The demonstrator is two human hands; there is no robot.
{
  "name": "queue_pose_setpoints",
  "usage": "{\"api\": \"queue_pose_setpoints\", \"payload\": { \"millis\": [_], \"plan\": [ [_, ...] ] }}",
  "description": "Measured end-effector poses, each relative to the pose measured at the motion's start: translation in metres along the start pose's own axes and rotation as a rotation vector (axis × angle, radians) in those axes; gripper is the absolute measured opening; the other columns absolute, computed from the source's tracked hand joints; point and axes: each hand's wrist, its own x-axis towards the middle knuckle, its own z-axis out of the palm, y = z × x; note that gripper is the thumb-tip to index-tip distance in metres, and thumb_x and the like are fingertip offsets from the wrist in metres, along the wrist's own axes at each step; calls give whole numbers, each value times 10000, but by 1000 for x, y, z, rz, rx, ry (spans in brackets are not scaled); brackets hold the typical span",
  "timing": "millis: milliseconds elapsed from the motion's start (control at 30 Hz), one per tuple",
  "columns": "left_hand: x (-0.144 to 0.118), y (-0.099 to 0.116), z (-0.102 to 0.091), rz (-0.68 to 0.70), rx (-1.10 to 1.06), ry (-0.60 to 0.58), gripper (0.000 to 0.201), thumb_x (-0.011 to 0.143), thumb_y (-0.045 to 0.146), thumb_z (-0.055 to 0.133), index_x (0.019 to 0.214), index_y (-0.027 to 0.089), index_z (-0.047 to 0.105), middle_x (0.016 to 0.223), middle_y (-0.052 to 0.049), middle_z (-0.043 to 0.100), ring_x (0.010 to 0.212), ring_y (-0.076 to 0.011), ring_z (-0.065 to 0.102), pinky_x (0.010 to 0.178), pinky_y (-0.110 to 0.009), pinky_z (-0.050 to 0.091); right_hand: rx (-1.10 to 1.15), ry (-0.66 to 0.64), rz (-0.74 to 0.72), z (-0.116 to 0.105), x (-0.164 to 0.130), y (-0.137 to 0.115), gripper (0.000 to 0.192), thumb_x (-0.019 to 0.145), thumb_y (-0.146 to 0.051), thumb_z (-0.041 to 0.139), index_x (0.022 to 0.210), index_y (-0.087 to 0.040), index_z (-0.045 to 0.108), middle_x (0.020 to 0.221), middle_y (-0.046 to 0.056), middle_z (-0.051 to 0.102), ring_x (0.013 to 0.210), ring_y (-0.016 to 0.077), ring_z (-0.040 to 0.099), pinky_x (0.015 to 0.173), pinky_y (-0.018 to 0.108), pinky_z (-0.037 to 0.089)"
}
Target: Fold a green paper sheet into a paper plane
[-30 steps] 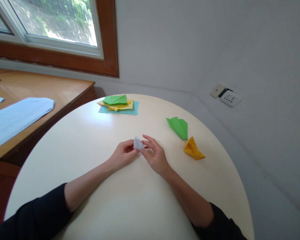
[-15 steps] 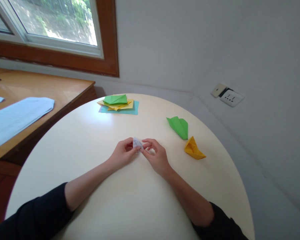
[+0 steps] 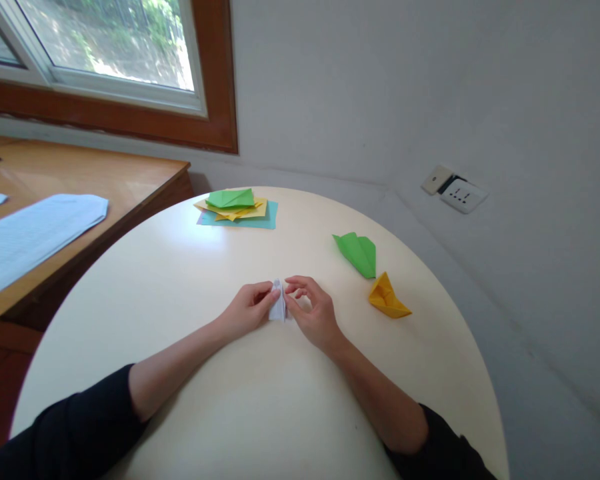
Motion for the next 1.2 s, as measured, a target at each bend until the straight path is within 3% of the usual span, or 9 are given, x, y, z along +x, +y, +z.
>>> {"api": "queue_pose_setpoints", "payload": {
  "millis": [267, 533, 967, 1200],
  "plan": [
    [0, -1, 0, -1, 95, -2, 430, 793, 523, 462, 564, 160, 424, 522, 48, 311, 510, -80, 292, 465, -216, 230, -33, -80, -85, -3, 0, -2, 361, 784, -140, 535, 1118, -269, 588, 924, 39, 647, 848, 164, 572, 682, 304, 498],
    [0, 0, 0, -14, 52, -6, 434, 812, 534, 406, 616, 152, 471, 547, 36, 372, 537, -94, 327, 492, -220, 273, -75, -64, -113, -2, 0, -3, 369, 788, -125, 551, 1116, -284, 610, 961, 47, 649, 897, 180, 560, 767, 347, 506],
    [-1, 2, -1, -27, 87, 27, 428, 805, 519, 408, 579, 156, 428, 515, 54, 334, 489, -70, 300, 440, -197, 242, -97, -19, -134, 0, 0, -1, 222, 752, -129, 597, 938, -244, 636, 879, 38, 642, 853, 178, 564, 730, 334, 498],
    [-1, 3, -7, -82, -22, -39, 501, 774, 587, 451, 582, 127, 497, 494, 33, 407, 465, -72, 354, 433, -199, 255, 6, -111, -69, -3, 0, -3, 180, 735, -133, 595, 887, -228, 610, 909, 44, 625, 899, 180, 555, 687, 306, 494]
  ]
}}
